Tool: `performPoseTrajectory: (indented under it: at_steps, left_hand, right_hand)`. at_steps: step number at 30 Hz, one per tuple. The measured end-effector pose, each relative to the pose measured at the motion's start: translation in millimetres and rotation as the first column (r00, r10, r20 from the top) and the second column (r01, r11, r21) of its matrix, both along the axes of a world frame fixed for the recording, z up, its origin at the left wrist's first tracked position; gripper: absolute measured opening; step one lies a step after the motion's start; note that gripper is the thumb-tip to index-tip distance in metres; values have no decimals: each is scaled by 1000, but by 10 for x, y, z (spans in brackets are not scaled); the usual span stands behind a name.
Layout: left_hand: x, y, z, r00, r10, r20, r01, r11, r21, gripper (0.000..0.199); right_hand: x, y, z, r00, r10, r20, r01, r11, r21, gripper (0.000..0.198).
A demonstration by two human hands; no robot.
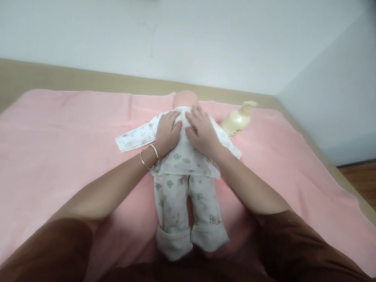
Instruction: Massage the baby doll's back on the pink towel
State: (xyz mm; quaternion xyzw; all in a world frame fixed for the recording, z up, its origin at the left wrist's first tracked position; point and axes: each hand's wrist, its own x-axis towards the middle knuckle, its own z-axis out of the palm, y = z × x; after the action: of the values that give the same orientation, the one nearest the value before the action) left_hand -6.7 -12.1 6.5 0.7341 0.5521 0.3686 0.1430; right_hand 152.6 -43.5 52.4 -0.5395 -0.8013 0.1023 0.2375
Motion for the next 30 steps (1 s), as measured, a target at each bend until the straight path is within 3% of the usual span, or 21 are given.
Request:
performPoseTrajectory:
  at_steps: [3, 10, 16, 19, 23, 25, 30]
  left_hand:
    - [-12, 12, -33, 1000, -8, 12, 7, 1000, 21, 51]
    - [-13, -2, -13, 1000, -7, 16, 7, 1000, -1, 52]
    - [21, 41, -89, 996, 8, 89, -12, 999, 40, 49]
    - [34, 49, -118, 993, 5, 121, -13, 998, 64, 48]
    - [44, 40, -119, 990, 0, 140, -9, 998, 68, 48]
    - [49, 38, -122, 990, 2, 143, -11, 998, 68, 49]
    - [68, 56, -161, 990, -3, 138, -10, 996, 91, 51]
  right_hand:
    - [-44, -12, -41, 999, 18, 38, -16, 999, -34, 55]
    - [23, -36, 17, 998, -33, -45, 36, 997, 69, 58]
    - [-26, 134, -180, 998, -2, 67, 6, 998, -65, 60]
    - [-12, 118, -98, 998, 12, 62, -8, 998, -67, 60]
    - [-2, 73, 11, 994, -61, -93, 62, 998, 2, 66]
    - [-33, 80, -32, 986, -96, -133, 102, 994, 35, 66]
    - [-122, 113, -216, 990, -126, -66, 123, 991, -48, 63]
